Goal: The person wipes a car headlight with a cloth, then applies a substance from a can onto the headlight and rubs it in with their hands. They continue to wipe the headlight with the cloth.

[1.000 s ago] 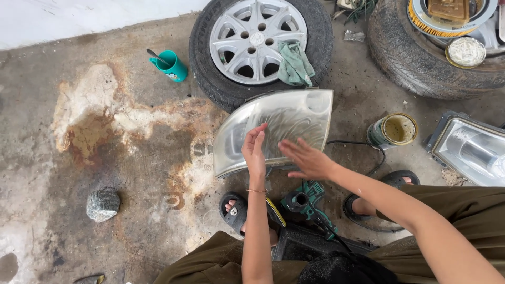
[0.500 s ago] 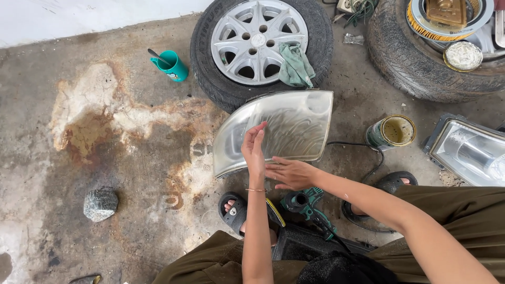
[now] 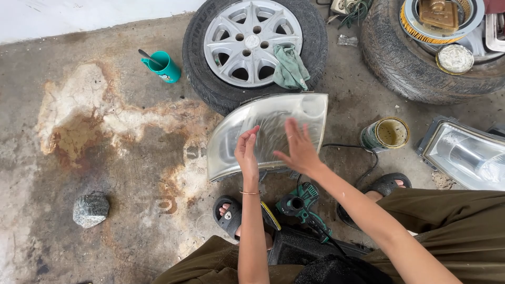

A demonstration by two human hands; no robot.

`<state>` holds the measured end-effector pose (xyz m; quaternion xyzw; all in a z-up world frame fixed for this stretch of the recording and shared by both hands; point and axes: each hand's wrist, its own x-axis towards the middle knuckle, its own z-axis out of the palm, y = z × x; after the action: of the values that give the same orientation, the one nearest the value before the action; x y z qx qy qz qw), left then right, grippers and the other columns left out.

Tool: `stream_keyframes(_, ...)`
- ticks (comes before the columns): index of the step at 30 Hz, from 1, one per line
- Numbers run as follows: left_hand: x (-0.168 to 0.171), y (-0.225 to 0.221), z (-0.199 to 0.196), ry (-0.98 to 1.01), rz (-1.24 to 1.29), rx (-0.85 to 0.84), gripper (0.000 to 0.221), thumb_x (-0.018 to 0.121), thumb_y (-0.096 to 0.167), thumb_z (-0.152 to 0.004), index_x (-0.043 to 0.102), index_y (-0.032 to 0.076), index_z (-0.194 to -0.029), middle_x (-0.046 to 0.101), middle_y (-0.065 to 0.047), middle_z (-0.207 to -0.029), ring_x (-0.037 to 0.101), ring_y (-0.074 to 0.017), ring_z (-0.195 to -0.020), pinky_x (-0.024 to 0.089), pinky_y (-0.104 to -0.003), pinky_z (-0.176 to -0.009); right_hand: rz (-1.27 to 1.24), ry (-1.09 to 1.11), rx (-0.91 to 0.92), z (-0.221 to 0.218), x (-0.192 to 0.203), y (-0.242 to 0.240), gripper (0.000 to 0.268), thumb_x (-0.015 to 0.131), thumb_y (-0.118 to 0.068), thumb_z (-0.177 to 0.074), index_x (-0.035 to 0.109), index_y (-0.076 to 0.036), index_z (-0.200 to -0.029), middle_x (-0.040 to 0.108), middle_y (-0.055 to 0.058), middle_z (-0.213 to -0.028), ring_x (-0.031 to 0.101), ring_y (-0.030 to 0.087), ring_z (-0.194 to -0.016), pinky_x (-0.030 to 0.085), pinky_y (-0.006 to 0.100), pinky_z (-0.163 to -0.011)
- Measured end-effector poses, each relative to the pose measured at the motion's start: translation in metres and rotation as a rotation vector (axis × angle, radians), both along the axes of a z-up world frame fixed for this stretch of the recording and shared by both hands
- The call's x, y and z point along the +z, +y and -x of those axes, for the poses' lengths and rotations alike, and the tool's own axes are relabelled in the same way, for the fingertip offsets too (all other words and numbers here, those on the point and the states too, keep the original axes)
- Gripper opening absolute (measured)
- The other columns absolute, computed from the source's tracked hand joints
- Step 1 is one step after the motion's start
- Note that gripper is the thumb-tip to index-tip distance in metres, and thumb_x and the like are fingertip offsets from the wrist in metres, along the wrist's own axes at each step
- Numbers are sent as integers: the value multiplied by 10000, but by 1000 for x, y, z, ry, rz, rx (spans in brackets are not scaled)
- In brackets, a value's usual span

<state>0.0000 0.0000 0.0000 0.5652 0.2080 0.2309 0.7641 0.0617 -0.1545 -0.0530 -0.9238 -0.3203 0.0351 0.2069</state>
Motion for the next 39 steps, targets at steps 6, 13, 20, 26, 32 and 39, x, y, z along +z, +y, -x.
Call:
stream_keyframes(6, -1, 16, 2, 1, 11, 65, 213, 586, 175, -1032, 677, 19, -1143, 713, -205, -1218, 620, -277, -1253, 429, -444, -1121, -222, 33, -108, -18, 41, 19, 1033, 199, -801, -955, 152, 2, -1603, 246, 229, -1641, 196, 329, -1527, 24, 512, -1246)
stream_keyframes(13, -24, 36, 5, -15, 71, 138, 221, 581, 175, -1029, 673, 5, -1137, 711, -217, -1199, 608, -295, -1265, 430, -458, -1123, -67, 149, -512, -54, 28, 33, 1016, 299, -733, -994, -27, 23, -1590, 129, 410, -1595, 124, 460, -1529, 10, 534, -1252)
stream_keyframes(20, -26, 52, 4, -16, 157, 213, 214, 574, 163, -1027, 663, 1, -1135, 708, -209, -1210, 609, -266, -1252, 428, -417, -1131, -44, 2, 112, -18, 17, 112, 999, 411, -708, -978, 155, 34, -1597, 286, 373, -1557, 219, 471, -1496, 97, 580, -1231)
stream_keyframes(26, -30, 86, 11, -34, 200, 336, 221, 568, 186, -1028, 668, 11, -1118, 717, -217, -1199, 626, -280, -1253, 449, -406, -1120, -21, -124, -30, -40, 32, 131, 945, 436, -617, -1026, 130, 80, -1586, 286, 437, -1528, 234, 509, -1480, 74, 616, -1203)
stream_keyframes(32, -30, 103, 15, -57, 218, 394, 240, 536, 192, -1036, 660, 9, -1131, 707, -217, -1230, 611, -297, -1277, 445, -423, -1120, 31, 10, 66, -35, 37, 156, 959, 389, -662, -1022, 100, 43, -1604, 329, 403, -1529, 261, 465, -1491, 37, 545, -1232)
stream_keyframes(39, -28, 100, 17, -84, 215, 400, 249, 548, 198, -1029, 663, 5, -1137, 707, -222, -1226, 598, -308, -1286, 443, -415, -1116, 81, 193, 263, -19, 33, 168, 1024, 278, -751, -994, 32, 30, -1610, 446, 390, -1454, 351, 423, -1455, 29, 528, -1244)
